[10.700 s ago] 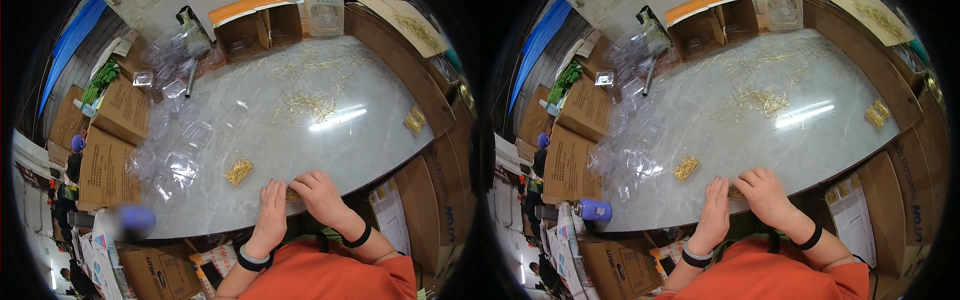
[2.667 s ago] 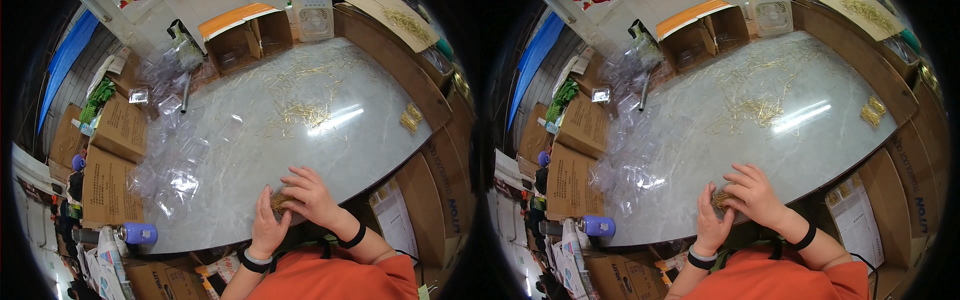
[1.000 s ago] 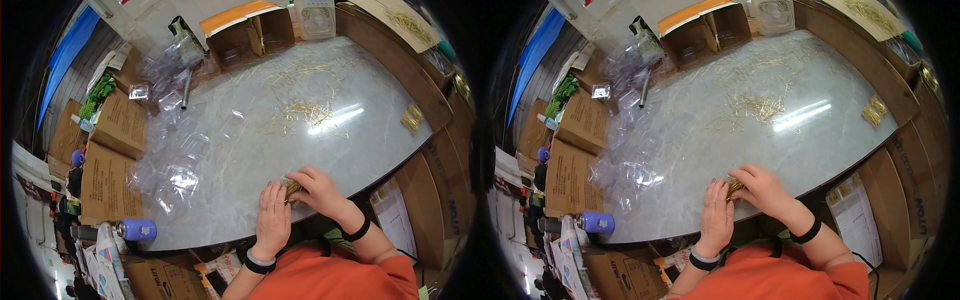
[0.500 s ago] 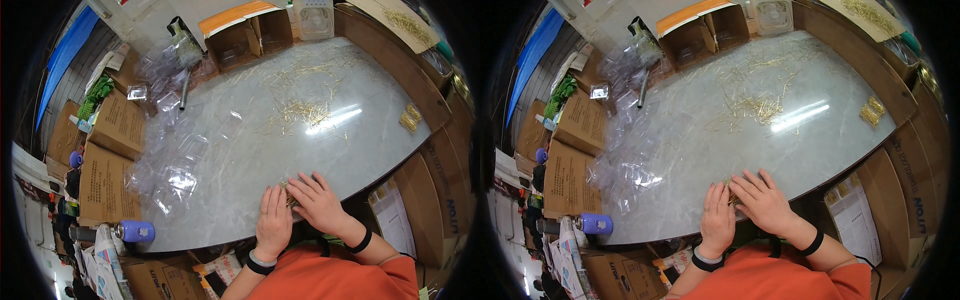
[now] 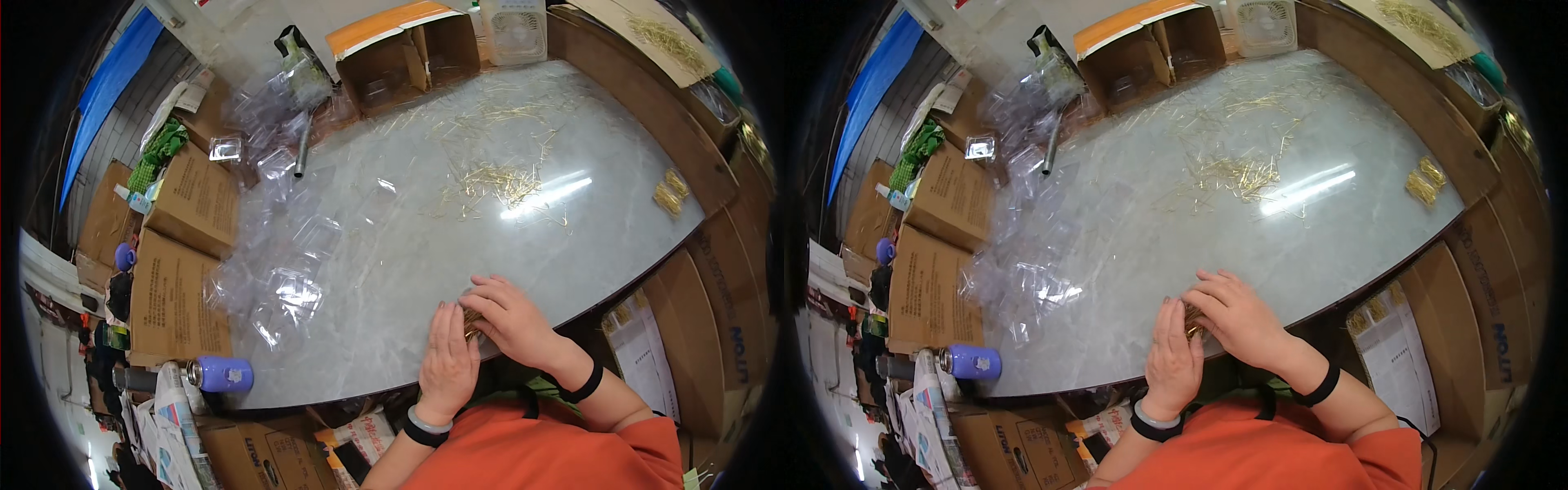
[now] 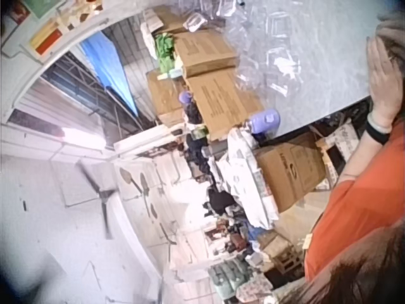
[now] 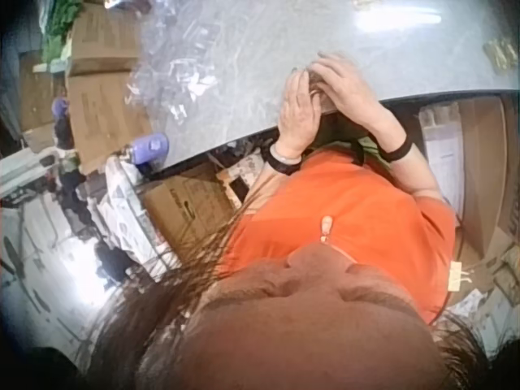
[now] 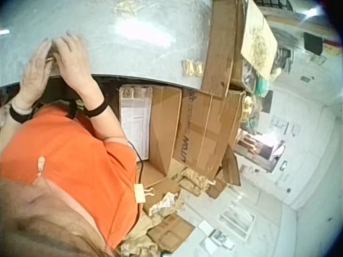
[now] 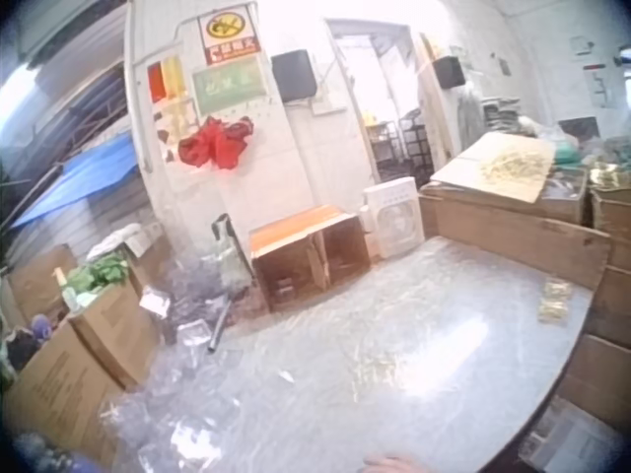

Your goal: Sort small gold-colored metal parts and place them into small plastic bags.

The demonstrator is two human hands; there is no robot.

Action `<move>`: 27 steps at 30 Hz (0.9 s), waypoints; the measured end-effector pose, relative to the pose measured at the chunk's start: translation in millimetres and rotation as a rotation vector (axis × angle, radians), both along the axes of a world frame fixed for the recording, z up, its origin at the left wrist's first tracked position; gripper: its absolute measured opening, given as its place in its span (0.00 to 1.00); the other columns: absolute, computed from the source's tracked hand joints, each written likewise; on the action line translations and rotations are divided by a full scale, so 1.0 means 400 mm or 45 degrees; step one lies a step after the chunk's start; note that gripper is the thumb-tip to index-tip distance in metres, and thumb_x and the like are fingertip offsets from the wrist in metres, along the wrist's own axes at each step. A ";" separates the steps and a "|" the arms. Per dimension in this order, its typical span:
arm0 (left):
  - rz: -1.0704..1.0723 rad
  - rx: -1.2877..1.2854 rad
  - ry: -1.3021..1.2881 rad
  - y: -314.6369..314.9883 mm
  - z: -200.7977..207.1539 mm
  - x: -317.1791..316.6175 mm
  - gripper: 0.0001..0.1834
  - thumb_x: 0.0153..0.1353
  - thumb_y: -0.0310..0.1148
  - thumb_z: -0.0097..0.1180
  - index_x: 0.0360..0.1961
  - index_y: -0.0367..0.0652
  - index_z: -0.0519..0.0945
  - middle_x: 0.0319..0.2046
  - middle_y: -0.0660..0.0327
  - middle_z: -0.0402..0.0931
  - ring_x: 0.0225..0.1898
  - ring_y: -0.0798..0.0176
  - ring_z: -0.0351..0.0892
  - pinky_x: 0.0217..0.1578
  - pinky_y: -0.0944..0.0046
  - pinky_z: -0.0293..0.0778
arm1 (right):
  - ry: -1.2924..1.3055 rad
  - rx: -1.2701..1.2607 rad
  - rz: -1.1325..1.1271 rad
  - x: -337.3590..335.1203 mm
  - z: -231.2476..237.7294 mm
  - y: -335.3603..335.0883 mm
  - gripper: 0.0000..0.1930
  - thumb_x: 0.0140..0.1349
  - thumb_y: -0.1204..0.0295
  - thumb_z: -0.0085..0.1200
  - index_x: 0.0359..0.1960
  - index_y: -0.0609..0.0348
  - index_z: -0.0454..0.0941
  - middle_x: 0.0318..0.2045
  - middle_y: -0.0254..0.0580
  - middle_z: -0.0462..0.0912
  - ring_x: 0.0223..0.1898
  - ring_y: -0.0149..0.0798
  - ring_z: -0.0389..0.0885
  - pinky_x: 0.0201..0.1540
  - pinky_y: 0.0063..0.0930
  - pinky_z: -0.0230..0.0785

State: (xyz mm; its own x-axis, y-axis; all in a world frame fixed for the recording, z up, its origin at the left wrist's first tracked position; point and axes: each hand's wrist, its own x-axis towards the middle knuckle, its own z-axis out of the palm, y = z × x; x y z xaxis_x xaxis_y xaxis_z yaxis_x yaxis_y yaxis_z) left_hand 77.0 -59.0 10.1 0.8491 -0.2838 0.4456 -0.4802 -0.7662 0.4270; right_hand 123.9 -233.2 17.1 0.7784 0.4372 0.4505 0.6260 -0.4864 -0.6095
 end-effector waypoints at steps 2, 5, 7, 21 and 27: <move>0.003 0.004 -0.011 0.002 -0.001 0.001 0.32 0.67 0.26 0.54 0.71 0.31 0.62 0.68 0.42 0.64 0.70 0.37 0.65 0.65 0.46 0.69 | 0.106 0.109 -0.077 -0.012 0.004 0.005 0.25 0.62 0.73 0.65 0.61 0.59 0.74 0.58 0.52 0.75 0.66 0.58 0.71 0.67 0.53 0.66; 0.002 0.024 -0.002 0.002 0.007 0.000 0.30 0.67 0.26 0.54 0.69 0.31 0.65 0.68 0.43 0.65 0.70 0.37 0.65 0.65 0.46 0.70 | 0.111 0.120 -0.196 -0.046 0.010 -0.003 0.28 0.61 0.73 0.66 0.63 0.59 0.73 0.62 0.55 0.71 0.64 0.59 0.72 0.64 0.51 0.69; 0.013 0.014 0.020 0.001 0.010 0.001 0.28 0.67 0.26 0.54 0.68 0.32 0.68 0.68 0.43 0.65 0.70 0.37 0.66 0.64 0.46 0.70 | 0.019 0.042 -0.241 -0.069 0.017 -0.008 0.29 0.60 0.74 0.66 0.64 0.58 0.72 0.64 0.56 0.70 0.63 0.59 0.73 0.63 0.48 0.71; -0.028 -0.078 0.014 0.014 0.012 0.011 0.27 0.69 0.28 0.54 0.67 0.34 0.69 0.66 0.43 0.68 0.68 0.37 0.67 0.65 0.46 0.69 | 0.511 0.240 -0.287 -0.025 0.068 -0.007 0.22 0.64 0.80 0.57 0.60 0.61 0.74 0.50 0.49 0.78 0.42 0.51 0.80 0.45 0.38 0.76; -0.003 0.023 -0.023 0.006 0.010 0.005 0.28 0.67 0.26 0.55 0.67 0.33 0.69 0.67 0.44 0.67 0.69 0.37 0.67 0.65 0.47 0.70 | -0.309 -0.196 -0.347 -0.059 0.005 -0.002 0.22 0.59 0.76 0.61 0.56 0.62 0.78 0.52 0.45 0.79 0.48 0.47 0.79 0.50 0.41 0.73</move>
State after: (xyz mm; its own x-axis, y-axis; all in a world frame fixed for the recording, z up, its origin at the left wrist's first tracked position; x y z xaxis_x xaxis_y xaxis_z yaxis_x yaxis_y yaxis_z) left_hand 79.0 -56.6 13.9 0.8405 -0.2937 0.4553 -0.4892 -0.7727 0.4046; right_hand 100.5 -234.0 19.1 0.7544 0.3059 0.5808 0.5780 -0.7290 -0.3668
